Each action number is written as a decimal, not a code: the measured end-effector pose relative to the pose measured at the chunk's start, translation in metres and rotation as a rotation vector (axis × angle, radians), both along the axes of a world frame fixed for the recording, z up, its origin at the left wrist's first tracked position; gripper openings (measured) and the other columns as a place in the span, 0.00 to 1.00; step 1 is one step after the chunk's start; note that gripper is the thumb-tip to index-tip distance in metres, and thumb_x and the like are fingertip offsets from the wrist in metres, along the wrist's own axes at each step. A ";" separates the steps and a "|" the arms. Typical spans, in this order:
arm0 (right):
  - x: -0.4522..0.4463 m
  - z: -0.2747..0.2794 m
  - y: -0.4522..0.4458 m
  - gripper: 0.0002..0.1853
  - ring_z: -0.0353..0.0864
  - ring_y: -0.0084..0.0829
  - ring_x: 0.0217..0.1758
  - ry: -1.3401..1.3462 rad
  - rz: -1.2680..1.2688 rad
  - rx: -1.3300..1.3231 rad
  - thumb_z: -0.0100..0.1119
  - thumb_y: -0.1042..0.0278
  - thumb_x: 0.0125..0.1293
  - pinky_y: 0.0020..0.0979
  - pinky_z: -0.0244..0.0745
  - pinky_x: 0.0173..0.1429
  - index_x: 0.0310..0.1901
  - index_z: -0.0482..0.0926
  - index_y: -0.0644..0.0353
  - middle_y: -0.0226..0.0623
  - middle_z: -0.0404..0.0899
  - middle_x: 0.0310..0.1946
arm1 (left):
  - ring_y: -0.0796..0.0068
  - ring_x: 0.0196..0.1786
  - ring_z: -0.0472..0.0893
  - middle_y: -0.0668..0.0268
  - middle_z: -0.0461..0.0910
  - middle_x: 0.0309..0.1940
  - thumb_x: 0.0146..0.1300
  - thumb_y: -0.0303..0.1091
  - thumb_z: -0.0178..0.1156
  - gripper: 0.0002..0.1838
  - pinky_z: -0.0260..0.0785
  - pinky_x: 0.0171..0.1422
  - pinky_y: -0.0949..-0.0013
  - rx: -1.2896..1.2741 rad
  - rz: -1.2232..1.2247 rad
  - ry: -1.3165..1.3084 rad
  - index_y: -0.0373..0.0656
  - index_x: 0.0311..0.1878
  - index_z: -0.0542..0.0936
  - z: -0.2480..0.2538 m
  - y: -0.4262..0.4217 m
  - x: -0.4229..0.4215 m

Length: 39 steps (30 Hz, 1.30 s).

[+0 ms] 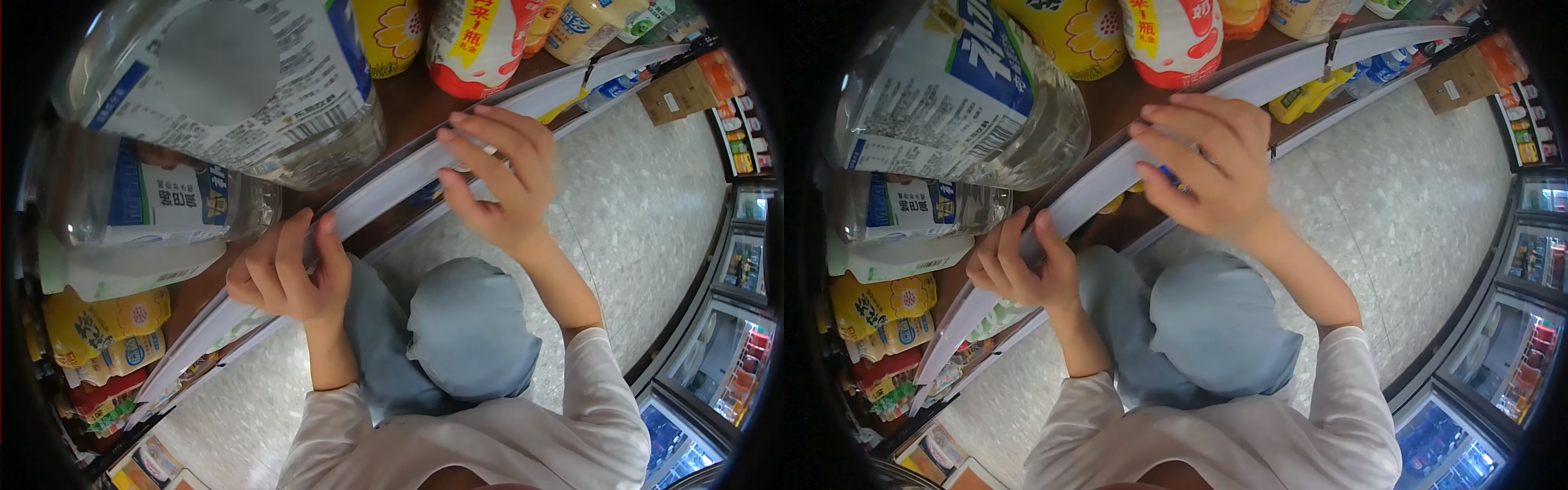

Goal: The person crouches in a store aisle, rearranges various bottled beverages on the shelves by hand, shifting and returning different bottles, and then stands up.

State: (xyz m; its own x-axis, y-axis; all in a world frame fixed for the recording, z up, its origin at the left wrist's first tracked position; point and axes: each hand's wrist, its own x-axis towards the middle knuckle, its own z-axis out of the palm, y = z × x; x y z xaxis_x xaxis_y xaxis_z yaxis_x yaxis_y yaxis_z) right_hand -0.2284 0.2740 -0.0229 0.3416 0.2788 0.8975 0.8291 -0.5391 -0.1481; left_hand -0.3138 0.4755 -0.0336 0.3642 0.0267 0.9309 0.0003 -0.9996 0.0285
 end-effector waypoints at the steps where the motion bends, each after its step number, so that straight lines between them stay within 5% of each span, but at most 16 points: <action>1: -0.003 -0.001 0.009 0.19 0.78 0.35 0.49 0.004 0.002 0.001 0.69 0.67 0.44 0.34 0.66 0.50 0.43 0.84 0.52 0.29 0.81 0.47 | 0.72 0.37 0.68 0.79 0.77 0.31 0.59 0.48 0.67 0.11 0.56 0.43 0.69 -0.005 0.000 0.005 0.55 0.38 0.82 0.000 0.000 0.000; 21: -0.004 -0.005 0.036 0.15 0.72 0.33 0.47 0.044 -0.084 0.106 0.63 0.75 0.44 0.33 0.61 0.51 0.37 0.82 0.50 0.25 0.78 0.39 | 0.70 0.37 0.69 0.75 0.79 0.33 0.61 0.32 0.62 0.05 0.57 0.47 0.67 -0.044 -0.041 0.079 0.50 0.39 0.84 0.007 -0.004 -0.005; 32: -0.002 -0.007 0.032 0.17 0.73 0.32 0.48 0.026 -0.071 0.091 0.59 0.76 0.42 0.33 0.60 0.52 0.38 0.82 0.51 0.26 0.79 0.40 | 0.70 0.35 0.68 0.77 0.78 0.31 0.47 0.23 0.55 0.18 0.58 0.43 0.68 -0.007 -0.055 0.022 0.53 0.41 0.85 0.005 0.000 -0.001; 39: -0.015 -0.018 0.000 0.18 0.78 0.36 0.42 0.143 -0.010 0.299 0.59 0.82 0.51 0.34 0.71 0.51 0.45 0.81 0.58 0.36 0.80 0.42 | 0.70 0.39 0.72 0.77 0.80 0.34 0.50 0.23 0.57 0.17 0.60 0.53 0.67 -0.038 -0.076 0.013 0.52 0.42 0.84 0.001 -0.009 -0.007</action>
State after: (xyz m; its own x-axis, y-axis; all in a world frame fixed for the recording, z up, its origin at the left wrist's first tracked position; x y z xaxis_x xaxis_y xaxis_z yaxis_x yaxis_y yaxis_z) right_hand -0.2433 0.2740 -0.0413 0.4714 0.0063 0.8819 0.7832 -0.4626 -0.4154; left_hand -0.3213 0.4668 -0.0323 0.3782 0.0337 0.9251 -0.0746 -0.9950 0.0668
